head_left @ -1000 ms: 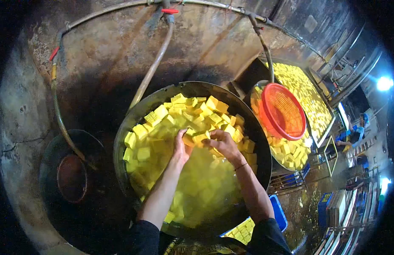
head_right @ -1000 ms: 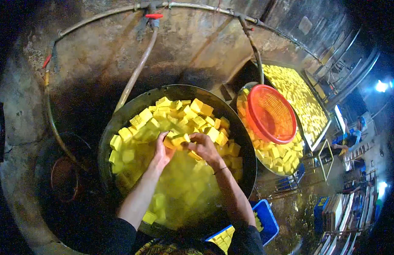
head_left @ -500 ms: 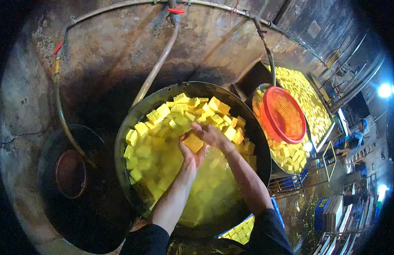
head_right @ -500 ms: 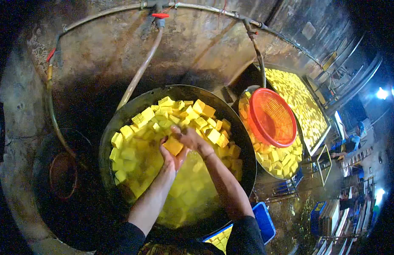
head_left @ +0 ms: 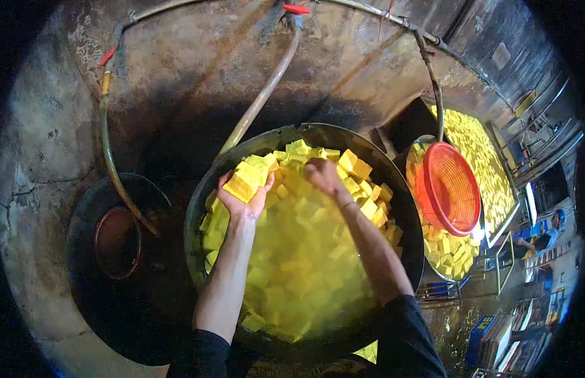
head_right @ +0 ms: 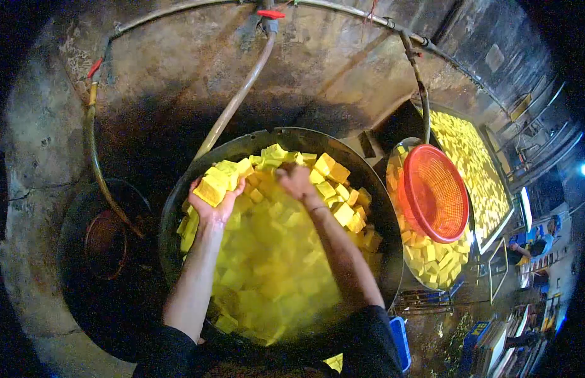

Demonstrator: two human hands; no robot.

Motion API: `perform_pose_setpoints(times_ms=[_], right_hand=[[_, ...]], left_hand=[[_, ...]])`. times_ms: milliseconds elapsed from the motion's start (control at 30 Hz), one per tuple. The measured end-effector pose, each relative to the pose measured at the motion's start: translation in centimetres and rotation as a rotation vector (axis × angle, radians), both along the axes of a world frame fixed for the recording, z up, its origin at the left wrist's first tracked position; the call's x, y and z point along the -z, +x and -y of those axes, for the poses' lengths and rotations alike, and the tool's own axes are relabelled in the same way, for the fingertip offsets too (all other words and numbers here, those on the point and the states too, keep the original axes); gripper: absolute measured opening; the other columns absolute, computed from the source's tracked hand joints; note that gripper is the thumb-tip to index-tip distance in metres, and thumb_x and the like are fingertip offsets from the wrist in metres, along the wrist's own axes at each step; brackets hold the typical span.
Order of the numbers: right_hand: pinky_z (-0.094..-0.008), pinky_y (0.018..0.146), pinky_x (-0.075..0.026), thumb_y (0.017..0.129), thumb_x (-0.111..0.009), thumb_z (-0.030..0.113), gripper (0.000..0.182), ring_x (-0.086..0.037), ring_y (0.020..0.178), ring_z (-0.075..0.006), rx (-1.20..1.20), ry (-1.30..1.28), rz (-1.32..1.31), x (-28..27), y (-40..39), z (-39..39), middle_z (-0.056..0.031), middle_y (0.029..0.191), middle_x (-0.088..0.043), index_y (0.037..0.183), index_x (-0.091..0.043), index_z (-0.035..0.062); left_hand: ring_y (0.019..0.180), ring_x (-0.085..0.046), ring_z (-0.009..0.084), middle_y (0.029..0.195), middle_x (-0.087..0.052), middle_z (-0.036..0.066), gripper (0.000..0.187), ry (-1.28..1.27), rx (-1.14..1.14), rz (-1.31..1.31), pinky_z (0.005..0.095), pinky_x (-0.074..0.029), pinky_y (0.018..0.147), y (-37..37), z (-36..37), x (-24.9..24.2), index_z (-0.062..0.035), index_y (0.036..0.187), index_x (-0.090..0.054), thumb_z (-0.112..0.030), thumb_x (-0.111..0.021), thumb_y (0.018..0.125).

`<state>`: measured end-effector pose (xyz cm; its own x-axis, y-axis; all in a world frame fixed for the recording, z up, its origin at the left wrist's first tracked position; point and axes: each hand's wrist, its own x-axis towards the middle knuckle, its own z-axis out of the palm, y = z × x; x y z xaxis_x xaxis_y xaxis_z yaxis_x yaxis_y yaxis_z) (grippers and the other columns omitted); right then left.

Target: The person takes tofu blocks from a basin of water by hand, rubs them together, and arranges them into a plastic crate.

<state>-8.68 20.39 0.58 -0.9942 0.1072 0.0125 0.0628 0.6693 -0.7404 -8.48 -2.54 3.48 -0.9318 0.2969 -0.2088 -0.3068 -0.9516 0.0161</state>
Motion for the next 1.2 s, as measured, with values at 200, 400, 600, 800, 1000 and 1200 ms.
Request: perform_pose_setpoints(times_ms=[200, 400, 600, 800, 1000, 1200], right_hand=[[-0.0434, 0.068, -0.052, 0.072, -0.069, 0.039, 0.038, -0.064, 0.076, -0.0375, 0.095, 0.302, 0.069, 5.1, 1.0, 8.7, -0.0215, 0.085, -0.065, 0.083, -0.066, 0.0031], [-0.0287, 0.065, -0.047, 0.077, -0.065, 0.027, 0.033, -0.059, 0.078, -0.0160, 0.108, -0.639, 0.129, -2.1, 8.3, 5.9, -0.0085, 0.088, -0.066, 0.097, -0.063, 0.0006], [-0.0250, 0.075, -0.044, 0.080, -0.065, 0.018, 0.034, -0.056, 0.086, -0.0122, 0.101, -0.664, -0.002, -8.7, 15.1, 7.3, -0.0053, 0.093, -0.064, 0.106, -0.059, -0.0031], [-0.0227, 0.053, -0.041, 0.083, -0.065, 0.014, 0.026, -0.053, 0.067, -0.0070, 0.241, -0.387, 0.060, -9.1, 19.0, 6.9, -0.0042, 0.086, -0.060, 0.103, -0.055, -0.0008], [-0.0388, 0.084, -0.043, 0.077, -0.072, 0.025, 0.059, -0.052, 0.099, -0.0277, 0.149, 0.139, -0.321, -12.6, 24.2, 5.2, -0.0154, 0.106, -0.052, 0.120, -0.043, -0.0009], [-0.0434, 0.112, -0.014, 0.056, -0.079, 0.046, 0.121, -0.002, 0.139, -0.0362, 0.236, -0.141, -0.072, -14.1, 33.4, -2.2, -0.0240, 0.148, -0.012, 0.145, -0.007, 0.0061]], left_hand=[[0.108, -0.051, 0.0319, 0.112, -0.060, 0.012, 0.038, -0.094, -0.033, 0.014, 0.0518, -0.037, 0.092, 0.0, 0.4, 1.9, -0.0078, 0.103, -0.059, -0.034, -0.039, 0.084], [0.106, -0.052, 0.0293, 0.108, -0.061, 0.008, 0.035, -0.116, -0.027, 0.110, 0.0503, -0.038, 0.089, 1.9, 0.6, 2.3, -0.0112, 0.101, -0.059, -0.036, -0.043, 0.082], [0.089, -0.060, 0.0227, 0.096, -0.063, 0.007, 0.033, -0.109, 0.137, 0.064, 0.0366, -0.048, 0.080, 4.2, -4.2, 4.0, -0.0075, 0.102, -0.060, -0.029, -0.044, 0.082], [0.081, -0.060, 0.0232, 0.089, -0.062, 0.005, 0.034, -0.045, 0.383, 0.031, 0.0352, -0.050, 0.075, 10.2, -7.6, 1.9, -0.0065, 0.100, -0.063, -0.029, -0.048, 0.079], [0.080, -0.062, 0.0230, 0.088, -0.062, 0.010, 0.034, -0.077, 0.468, -0.195, 0.0363, -0.051, 0.074, 14.0, -12.8, 4.2, -0.0016, 0.098, -0.059, -0.025, -0.046, 0.079], [0.086, -0.058, 0.0191, 0.091, -0.060, 0.007, 0.037, -0.239, 0.744, -0.225, 0.0324, -0.047, 0.080, 24.3, -18.4, -5.5, -0.0078, 0.102, -0.057, -0.040, -0.044, 0.088]])
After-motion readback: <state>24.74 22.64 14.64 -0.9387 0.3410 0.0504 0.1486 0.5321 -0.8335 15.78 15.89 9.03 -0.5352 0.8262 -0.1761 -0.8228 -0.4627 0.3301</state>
